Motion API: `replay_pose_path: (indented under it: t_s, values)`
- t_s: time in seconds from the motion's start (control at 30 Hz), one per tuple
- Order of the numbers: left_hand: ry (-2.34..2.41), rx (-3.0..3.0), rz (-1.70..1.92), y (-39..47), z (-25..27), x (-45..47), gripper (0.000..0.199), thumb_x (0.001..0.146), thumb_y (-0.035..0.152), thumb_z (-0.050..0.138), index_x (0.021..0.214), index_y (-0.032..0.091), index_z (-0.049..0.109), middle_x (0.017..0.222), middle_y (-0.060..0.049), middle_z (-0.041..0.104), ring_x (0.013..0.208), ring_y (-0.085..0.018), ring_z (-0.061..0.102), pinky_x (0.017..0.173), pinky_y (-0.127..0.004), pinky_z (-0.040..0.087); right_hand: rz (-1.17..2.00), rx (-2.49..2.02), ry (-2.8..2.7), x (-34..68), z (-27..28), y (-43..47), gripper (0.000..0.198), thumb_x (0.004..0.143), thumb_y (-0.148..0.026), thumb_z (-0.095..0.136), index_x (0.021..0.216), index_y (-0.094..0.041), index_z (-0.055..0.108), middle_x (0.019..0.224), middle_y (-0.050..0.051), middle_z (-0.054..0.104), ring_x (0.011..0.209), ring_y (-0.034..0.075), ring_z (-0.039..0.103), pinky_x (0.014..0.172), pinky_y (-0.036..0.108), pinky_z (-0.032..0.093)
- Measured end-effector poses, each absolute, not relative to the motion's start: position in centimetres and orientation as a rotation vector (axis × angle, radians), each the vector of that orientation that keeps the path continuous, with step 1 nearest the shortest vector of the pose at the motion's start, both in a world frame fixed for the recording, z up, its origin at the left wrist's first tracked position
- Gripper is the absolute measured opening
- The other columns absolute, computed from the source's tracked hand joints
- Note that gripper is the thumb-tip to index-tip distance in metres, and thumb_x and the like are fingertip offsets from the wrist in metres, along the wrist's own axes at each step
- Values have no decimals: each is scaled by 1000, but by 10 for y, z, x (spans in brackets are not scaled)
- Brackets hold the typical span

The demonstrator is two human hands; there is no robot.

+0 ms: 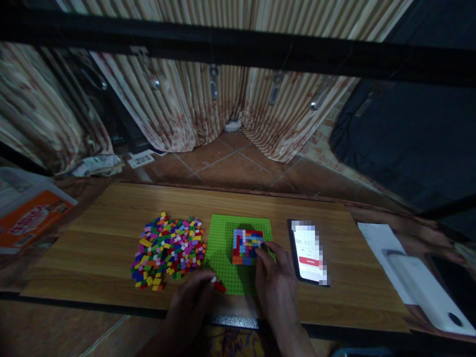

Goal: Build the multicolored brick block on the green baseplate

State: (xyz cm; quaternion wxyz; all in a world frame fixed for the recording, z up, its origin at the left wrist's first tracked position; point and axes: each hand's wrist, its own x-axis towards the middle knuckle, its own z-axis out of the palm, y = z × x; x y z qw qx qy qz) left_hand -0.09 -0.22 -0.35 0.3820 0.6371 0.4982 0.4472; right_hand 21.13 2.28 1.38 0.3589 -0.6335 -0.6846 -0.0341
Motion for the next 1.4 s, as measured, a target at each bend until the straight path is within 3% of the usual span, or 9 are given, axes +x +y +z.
replay_pose_path:
  t_s: [1.4]
  values:
    - [1295,1617,1107,-3,-4,-1,13,91,23,51,99,21,61,88,-2,68,82,-15,65,73,-25,52,2,-1580,-1622,201,3,23,21,92,-23,51,98,-19,71,112,11,63,102,21,62,88,41,55]
